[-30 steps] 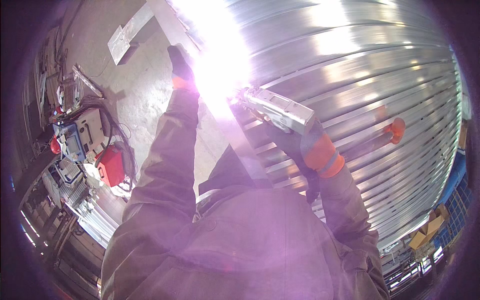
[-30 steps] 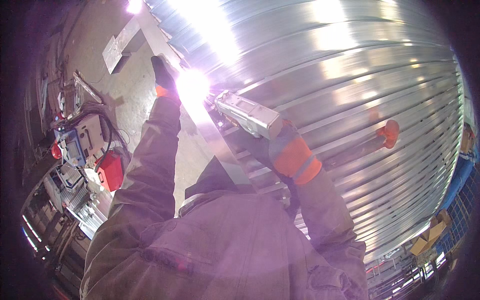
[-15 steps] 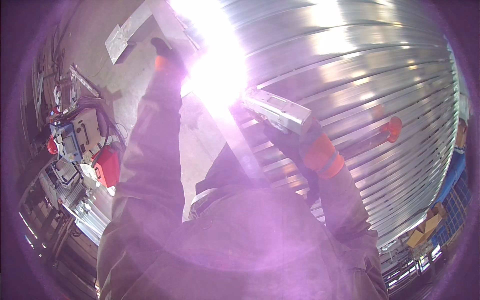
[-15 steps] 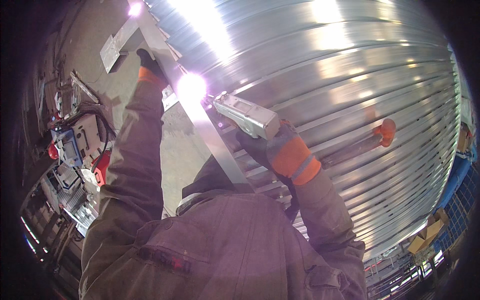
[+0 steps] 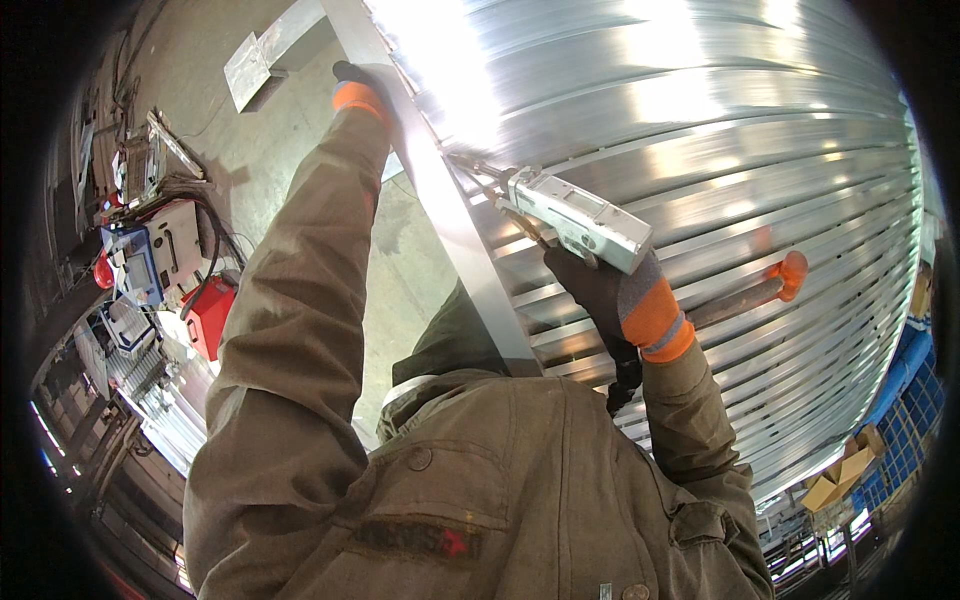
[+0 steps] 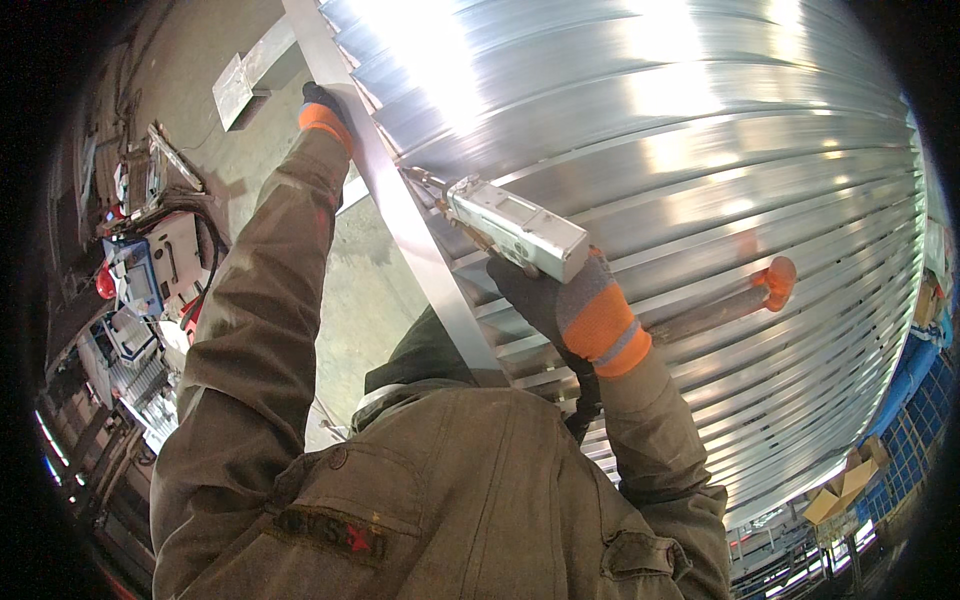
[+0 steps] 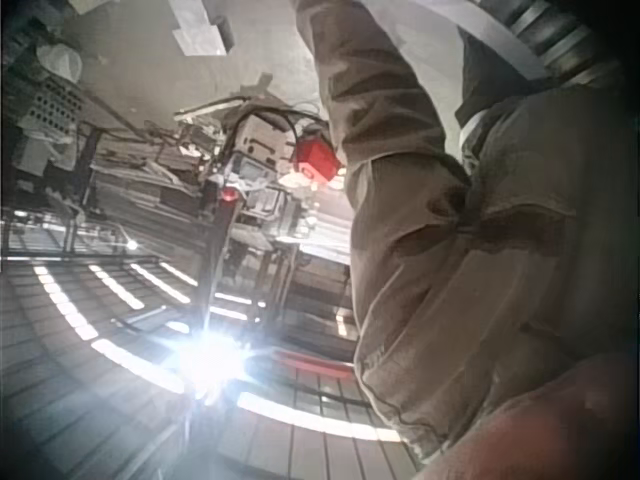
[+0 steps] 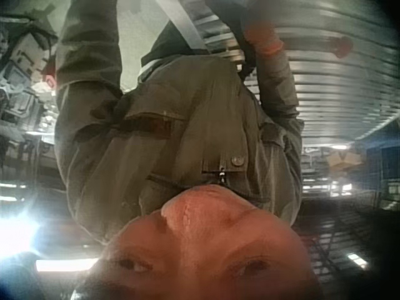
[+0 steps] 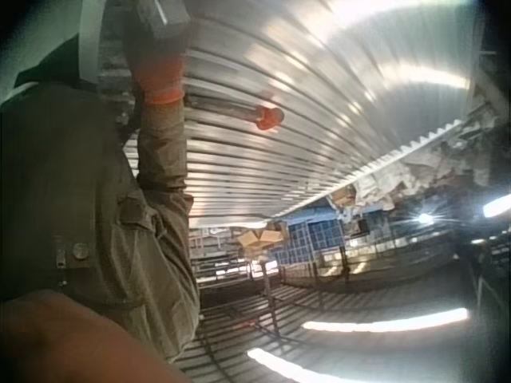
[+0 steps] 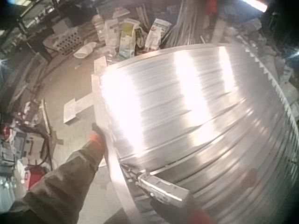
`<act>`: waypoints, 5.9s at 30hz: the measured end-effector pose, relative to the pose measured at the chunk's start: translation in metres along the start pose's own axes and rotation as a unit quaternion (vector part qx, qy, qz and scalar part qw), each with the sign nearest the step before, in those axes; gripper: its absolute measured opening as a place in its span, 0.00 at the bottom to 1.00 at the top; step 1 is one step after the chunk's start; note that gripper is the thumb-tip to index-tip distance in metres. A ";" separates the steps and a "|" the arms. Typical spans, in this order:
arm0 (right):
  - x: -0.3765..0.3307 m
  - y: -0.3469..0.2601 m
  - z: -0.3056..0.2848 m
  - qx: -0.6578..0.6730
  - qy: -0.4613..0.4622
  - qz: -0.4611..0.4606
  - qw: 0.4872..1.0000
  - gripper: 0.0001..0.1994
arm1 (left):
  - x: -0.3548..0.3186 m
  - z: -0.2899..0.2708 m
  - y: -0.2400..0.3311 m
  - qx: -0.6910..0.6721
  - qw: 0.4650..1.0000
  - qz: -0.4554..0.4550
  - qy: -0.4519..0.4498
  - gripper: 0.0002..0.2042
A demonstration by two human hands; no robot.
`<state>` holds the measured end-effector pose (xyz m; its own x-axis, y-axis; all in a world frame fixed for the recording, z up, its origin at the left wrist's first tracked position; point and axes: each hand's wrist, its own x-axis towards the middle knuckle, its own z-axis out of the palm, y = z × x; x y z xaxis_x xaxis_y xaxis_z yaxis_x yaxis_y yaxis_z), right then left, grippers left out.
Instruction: The person welds a metal strip onto a curved metal panel using a handheld welding torch, then taps the weld with a rubber mallet. The person repeats this sequence along the panel, alternating between welding and tapping.
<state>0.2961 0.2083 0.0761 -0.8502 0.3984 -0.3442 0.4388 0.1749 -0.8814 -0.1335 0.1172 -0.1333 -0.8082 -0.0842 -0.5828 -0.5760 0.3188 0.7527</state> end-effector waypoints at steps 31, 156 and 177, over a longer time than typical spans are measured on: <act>-0.004 -0.014 0.005 0.051 -0.029 0.144 0.988 0.20 | 0.131 -0.003 -0.050 0.671 0.673 0.311 0.008 0.23; -0.005 0.018 0.006 0.193 0.002 0.035 0.981 0.22 | 0.012 0.000 0.003 -0.009 0.995 0.054 -0.085 0.23; -0.013 -0.014 -0.025 0.088 -0.055 0.004 0.995 0.24 | -0.009 -0.013 0.018 0.082 0.989 0.070 -0.104 0.25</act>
<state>0.3084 0.2232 0.1012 -0.8782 0.2963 -0.3754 0.3954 0.0083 -0.9185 -0.1382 0.1112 -0.1103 -0.8257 0.1619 -0.5404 -0.4193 0.4646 0.7799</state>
